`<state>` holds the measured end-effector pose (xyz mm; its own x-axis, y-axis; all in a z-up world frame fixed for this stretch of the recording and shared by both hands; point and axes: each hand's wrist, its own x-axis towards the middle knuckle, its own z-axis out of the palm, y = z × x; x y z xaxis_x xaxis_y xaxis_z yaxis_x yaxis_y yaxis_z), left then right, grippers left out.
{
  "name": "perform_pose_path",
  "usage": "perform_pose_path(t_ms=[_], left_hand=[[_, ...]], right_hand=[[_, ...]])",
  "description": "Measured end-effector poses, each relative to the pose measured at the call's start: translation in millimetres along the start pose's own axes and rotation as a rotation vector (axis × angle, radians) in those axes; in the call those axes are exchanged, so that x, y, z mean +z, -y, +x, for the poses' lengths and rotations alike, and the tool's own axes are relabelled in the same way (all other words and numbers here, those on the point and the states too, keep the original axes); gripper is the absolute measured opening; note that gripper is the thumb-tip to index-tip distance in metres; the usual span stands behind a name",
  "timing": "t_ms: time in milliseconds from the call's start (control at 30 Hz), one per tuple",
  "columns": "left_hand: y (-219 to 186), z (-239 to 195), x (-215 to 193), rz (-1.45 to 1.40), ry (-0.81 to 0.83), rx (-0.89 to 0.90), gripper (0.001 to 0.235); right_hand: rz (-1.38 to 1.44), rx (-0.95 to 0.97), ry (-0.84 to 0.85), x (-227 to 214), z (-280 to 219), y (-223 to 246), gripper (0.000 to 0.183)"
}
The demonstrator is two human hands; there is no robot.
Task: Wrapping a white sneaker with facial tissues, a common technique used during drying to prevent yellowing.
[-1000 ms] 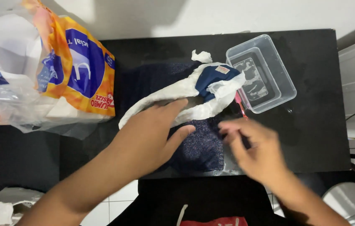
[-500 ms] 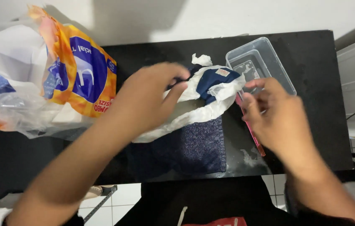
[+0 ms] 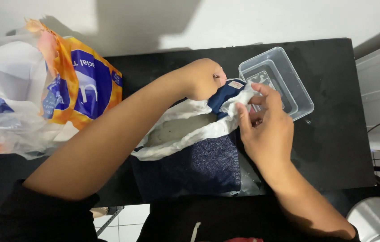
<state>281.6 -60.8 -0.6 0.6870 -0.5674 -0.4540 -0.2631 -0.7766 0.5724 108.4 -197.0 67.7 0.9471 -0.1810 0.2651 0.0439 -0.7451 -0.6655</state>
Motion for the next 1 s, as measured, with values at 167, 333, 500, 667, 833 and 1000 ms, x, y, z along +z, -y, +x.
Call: perform_pose_path(t_ms=[167, 333, 500, 667, 833, 1000], left_hand=[[-36.2, -69.4, -40.2, -0.199, -0.034, -0.024, 0.036], [-35.6, -83.7, -49.3, -0.273, -0.045, 0.011, 0.045], [-24.1, -82.2, -44.5, -0.368, -0.069, 0.241, 0.043], [-13.1, -98.6, -47.1, -0.358, -0.181, 0.372, 0.034], [-19.9, -115.5, -50.1, -0.284, -0.292, 0.434, 0.017], [-5.9, -109.9, -49.3, -0.172, -0.298, 0.298, 0.018]], right_hand=[[0.081, -0.168, -0.133, 13.2, -9.1, -7.8, 0.047], [0.154, -0.289, -0.191, 22.7, -17.0, -12.2, 0.044], [0.344, -0.346, -0.257, 30.5, -21.9, -24.5, 0.068], [0.522, -0.213, -0.137, 24.4, -19.7, -21.4, 0.091], [0.603, 0.052, 0.084, 13.8, -7.6, -2.4, 0.064], [0.557, 0.058, -0.067, 17.9, -3.6, -0.5, 0.015]])
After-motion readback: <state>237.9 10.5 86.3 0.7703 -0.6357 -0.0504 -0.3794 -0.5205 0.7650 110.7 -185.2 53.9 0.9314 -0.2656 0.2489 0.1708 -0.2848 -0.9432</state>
